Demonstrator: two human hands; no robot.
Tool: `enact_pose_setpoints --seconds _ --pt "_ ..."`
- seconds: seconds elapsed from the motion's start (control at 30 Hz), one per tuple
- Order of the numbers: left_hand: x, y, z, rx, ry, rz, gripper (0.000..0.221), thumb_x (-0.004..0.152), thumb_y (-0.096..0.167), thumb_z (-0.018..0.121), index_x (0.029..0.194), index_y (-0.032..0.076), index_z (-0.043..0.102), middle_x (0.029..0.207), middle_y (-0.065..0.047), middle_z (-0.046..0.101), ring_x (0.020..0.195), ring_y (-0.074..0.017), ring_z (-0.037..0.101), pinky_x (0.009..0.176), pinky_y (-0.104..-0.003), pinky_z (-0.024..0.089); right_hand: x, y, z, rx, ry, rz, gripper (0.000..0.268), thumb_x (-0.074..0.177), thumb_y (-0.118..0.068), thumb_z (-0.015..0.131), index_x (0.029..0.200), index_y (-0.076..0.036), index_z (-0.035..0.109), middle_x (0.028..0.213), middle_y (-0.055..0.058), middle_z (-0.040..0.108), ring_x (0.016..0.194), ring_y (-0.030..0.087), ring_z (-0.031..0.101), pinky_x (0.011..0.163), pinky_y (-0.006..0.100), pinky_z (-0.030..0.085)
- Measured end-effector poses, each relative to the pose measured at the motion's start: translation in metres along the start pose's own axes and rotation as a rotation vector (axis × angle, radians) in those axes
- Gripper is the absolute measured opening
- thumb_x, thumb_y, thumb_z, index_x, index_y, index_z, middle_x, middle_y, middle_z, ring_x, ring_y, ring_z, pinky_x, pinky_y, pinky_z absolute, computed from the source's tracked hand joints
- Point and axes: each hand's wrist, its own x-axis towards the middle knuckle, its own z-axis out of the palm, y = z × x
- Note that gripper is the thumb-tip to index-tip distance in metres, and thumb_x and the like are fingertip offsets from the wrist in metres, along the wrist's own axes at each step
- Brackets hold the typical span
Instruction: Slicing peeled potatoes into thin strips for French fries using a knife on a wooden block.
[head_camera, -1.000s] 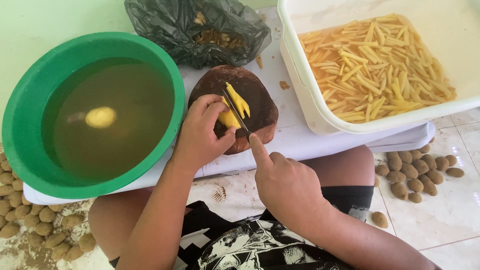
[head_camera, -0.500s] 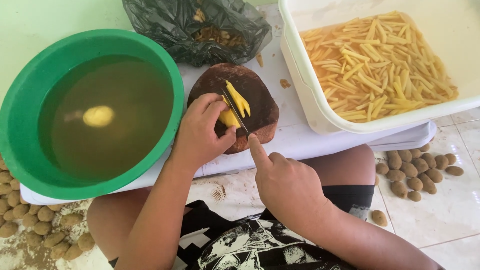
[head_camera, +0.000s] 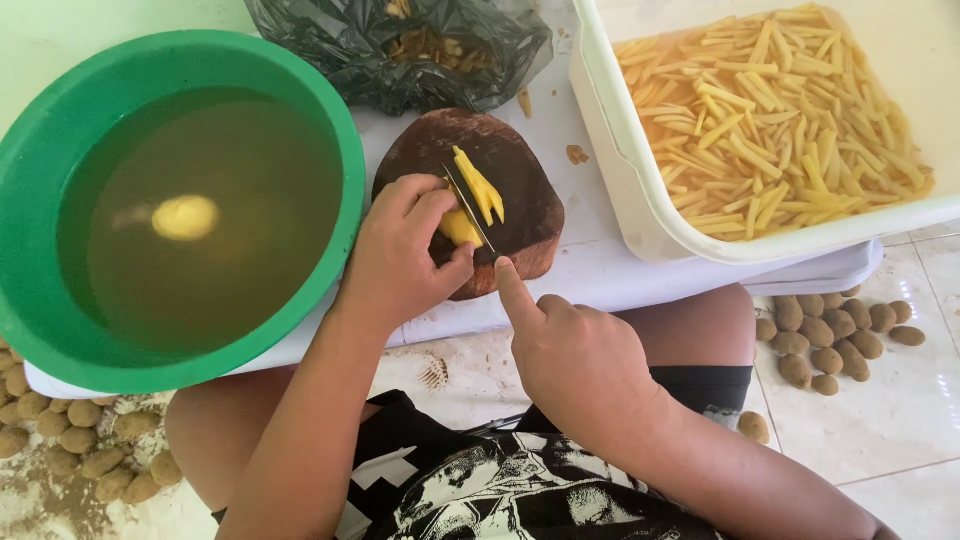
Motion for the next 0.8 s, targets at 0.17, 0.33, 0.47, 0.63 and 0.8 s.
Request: enact_pose_setpoints --seconds 0.17,0.33,0.47,0.63,0.8 --pt "-0.004 -0.009 0.010 0.008 0.044 -0.010 0.034 0.078 0.017 0.075 0.108 0.005 0.063 0.110 -0.012 0.060 0.099 -0.0328 0.062 0.087 -0.044 0.052 0.010 -0.003 0.016 0.002 -0.028 0.011 0.068 0.081 -0.015 0.063 0.148 -0.017 0.054 0.055 -0.004 0.051 0.039 0.014 0.049 0.033 0.031 0.042" --pt "-0.012 -0.011 0.015 0.047 0.101 -0.028 0.034 0.077 0.022 0.079 0.105 0.010 0.065 0.108 -0.010 0.061 0.104 -0.0336 0.064 0.091 -0.043 0.053 0.014 -0.010 0.014 0.036 -0.170 0.030 0.067 0.086 -0.016 0.062 0.152 -0.017 0.049 0.064 0.003 0.067 0.046 0.018 0.067 0.042 0.032 0.056" --pt "-0.009 -0.012 0.017 0.019 0.129 -0.035 0.035 0.074 0.021 0.080 0.105 0.011 0.065 0.108 -0.008 0.061 0.102 -0.0333 0.064 0.090 -0.043 0.054 0.012 -0.008 0.013 0.025 -0.131 0.037 0.069 0.084 -0.016 0.062 0.151 -0.014 0.049 0.059 0.003 0.065 0.043 0.020 0.066 0.041 0.034 0.056" --pt "-0.004 0.003 0.002 -0.014 0.060 -0.030 0.032 0.077 0.009 0.069 0.107 0.004 0.059 0.118 -0.015 0.058 0.105 -0.0339 0.060 0.093 -0.045 0.051 -0.011 -0.005 0.025 -0.011 -0.104 0.066 0.077 0.077 -0.014 0.061 0.153 -0.016 0.048 0.053 -0.003 0.049 0.032 0.020 0.049 0.028 0.037 0.039" --pt "-0.004 0.007 0.002 -0.026 0.055 -0.056 0.031 0.077 0.008 0.071 0.105 0.001 0.060 0.118 -0.017 0.058 0.108 -0.0350 0.061 0.094 -0.046 0.053 -0.022 0.000 0.021 0.032 -0.023 0.079 0.069 0.080 -0.013 0.062 0.148 -0.016 0.054 0.051 -0.003 0.047 0.034 0.021 0.045 0.028 0.038 0.037"
